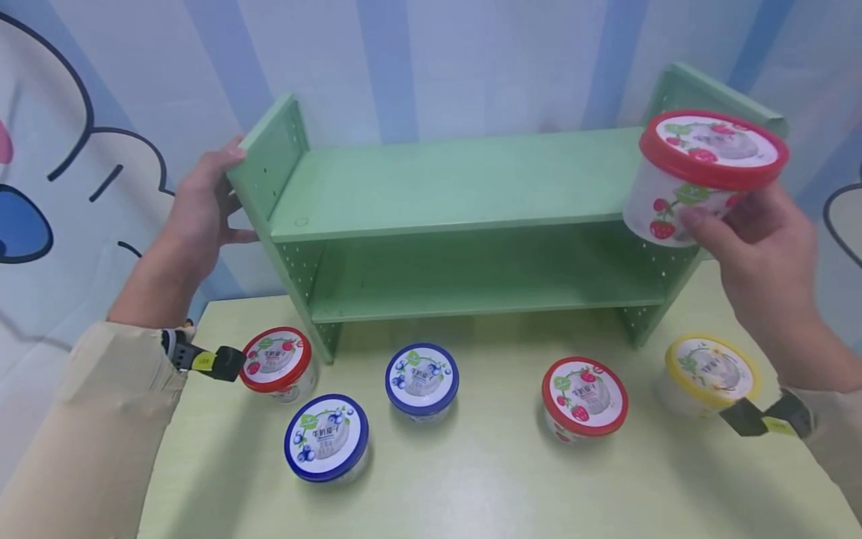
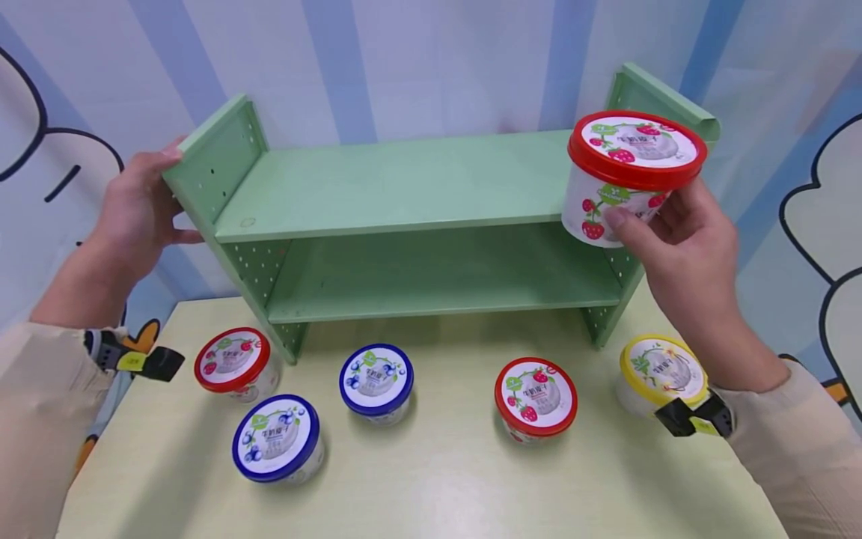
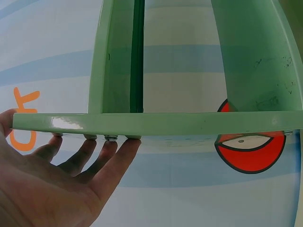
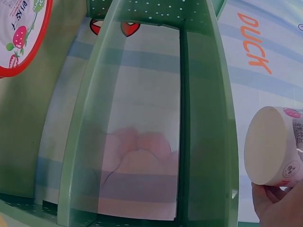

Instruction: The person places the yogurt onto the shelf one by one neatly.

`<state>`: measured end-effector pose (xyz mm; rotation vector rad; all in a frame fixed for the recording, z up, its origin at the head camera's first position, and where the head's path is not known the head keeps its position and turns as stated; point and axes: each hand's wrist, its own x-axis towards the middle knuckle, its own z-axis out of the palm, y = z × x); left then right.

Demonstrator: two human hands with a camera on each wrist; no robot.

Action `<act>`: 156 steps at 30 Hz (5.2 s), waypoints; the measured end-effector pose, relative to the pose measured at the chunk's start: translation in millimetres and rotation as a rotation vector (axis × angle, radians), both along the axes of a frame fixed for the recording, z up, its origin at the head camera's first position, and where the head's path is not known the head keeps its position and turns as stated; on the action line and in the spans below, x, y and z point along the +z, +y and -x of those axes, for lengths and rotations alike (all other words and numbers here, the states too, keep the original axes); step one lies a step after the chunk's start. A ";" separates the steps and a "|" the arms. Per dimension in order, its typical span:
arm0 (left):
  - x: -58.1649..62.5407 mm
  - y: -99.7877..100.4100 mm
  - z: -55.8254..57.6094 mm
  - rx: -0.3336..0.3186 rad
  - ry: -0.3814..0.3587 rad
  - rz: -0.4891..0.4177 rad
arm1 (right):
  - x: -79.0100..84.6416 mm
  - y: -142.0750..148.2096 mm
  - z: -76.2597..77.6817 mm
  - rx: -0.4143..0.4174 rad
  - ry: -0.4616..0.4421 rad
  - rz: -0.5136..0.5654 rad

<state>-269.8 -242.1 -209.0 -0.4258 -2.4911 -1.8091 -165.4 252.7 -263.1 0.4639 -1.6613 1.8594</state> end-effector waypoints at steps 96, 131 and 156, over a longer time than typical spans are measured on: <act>-2.0 -3.9 1.6 -0.009 -0.031 -0.026 | 17.5 10.3 28.6 -0.296 -0.361 -0.380; -3.2 -3.5 1.7 -0.004 -0.011 -0.002 | 23.6 18.4 38.3 -0.248 -0.410 -0.388; -2.5 -3.9 2.2 -0.004 -0.013 0.001 | 25.0 14.2 31.7 -0.217 -0.387 -0.388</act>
